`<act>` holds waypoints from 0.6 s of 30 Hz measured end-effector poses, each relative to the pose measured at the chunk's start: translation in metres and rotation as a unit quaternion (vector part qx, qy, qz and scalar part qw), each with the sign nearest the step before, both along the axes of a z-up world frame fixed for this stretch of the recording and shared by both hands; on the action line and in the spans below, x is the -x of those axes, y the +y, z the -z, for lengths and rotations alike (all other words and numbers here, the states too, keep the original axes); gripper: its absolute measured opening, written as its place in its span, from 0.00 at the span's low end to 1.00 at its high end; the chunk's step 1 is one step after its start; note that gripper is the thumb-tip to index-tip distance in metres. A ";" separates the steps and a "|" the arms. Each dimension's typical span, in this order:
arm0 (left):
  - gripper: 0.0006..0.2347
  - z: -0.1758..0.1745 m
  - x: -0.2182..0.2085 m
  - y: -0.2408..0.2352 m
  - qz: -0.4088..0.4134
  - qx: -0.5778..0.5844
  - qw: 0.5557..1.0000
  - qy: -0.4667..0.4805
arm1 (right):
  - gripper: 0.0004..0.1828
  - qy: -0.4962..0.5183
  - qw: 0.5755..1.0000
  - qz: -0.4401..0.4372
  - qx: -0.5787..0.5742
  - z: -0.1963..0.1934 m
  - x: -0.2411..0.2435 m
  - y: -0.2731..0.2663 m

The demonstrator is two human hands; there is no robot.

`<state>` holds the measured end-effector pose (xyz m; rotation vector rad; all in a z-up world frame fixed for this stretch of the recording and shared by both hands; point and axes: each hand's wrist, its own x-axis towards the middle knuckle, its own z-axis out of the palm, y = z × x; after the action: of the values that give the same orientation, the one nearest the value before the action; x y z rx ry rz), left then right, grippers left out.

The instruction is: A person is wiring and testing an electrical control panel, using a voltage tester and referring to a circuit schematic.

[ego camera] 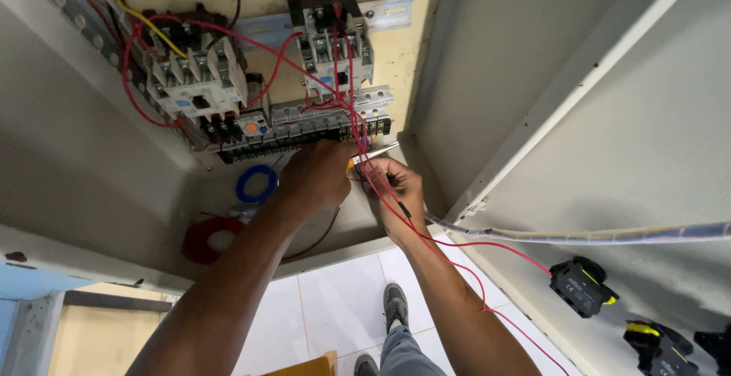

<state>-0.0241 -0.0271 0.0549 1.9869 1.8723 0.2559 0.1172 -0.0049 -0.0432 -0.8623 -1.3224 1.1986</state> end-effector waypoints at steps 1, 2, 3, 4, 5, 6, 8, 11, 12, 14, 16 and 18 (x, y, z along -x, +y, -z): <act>0.18 0.000 0.001 0.000 0.005 0.008 1.000 0.001 | 0.14 0.000 1.000 0.000 -0.005 -0.004 0.001 -0.002; 0.18 -0.001 0.002 0.001 0.011 0.015 1.000 0.003 | 0.15 0.000 1.000 0.001 -0.009 -0.009 0.001 -0.004; 0.18 -0.002 0.002 -0.002 0.010 0.017 1.000 0.002 | 0.15 -0.001 1.000 0.000 -0.008 -0.004 0.001 -0.004; 0.20 -0.004 0.002 -0.003 0.008 0.019 1.000 -0.003 | 0.15 0.003 1.000 -0.002 -0.010 0.000 0.001 -0.001; 0.21 -0.006 0.001 -0.004 0.006 0.022 1.000 -0.007 | 0.15 0.006 1.000 -0.003 -0.011 0.004 0.000 0.001; 0.21 -0.004 0.001 -0.003 0.007 0.022 1.000 -0.007 | 0.15 0.005 1.000 -0.002 -0.011 0.005 -0.001 0.001; 0.21 -0.002 0.003 -0.002 0.012 0.020 1.000 -0.014 | 0.15 -0.001 1.000 0.002 -0.020 0.005 -0.001 0.001; 0.23 -0.005 -0.002 -0.005 0.007 0.017 1.000 -0.025 | 0.16 0.005 1.000 -0.004 -0.026 -0.002 -0.003 -0.003; 0.23 0.000 0.000 -0.005 0.007 0.017 1.000 -0.025 | 0.16 0.005 1.000 -0.004 -0.026 -0.007 -0.003 -0.005; 0.24 0.011 0.004 -0.003 -0.006 0.019 0.999 -0.049 | 0.16 0.010 0.999 -0.014 -0.031 -0.017 -0.003 -0.010; 0.25 0.012 0.001 -0.004 -0.005 0.018 0.998 -0.058 | 0.15 0.006 0.999 -0.015 -0.030 -0.005 -0.005 -0.006; 0.26 0.008 -0.002 -0.006 -0.003 0.017 0.998 -0.068 | 0.15 0.003 0.999 -0.017 -0.030 0.007 -0.004 0.000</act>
<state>-0.0220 -0.0327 0.0474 1.8920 1.7868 0.3501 0.1217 -0.0050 -0.0499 -0.7959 -1.3660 1.1806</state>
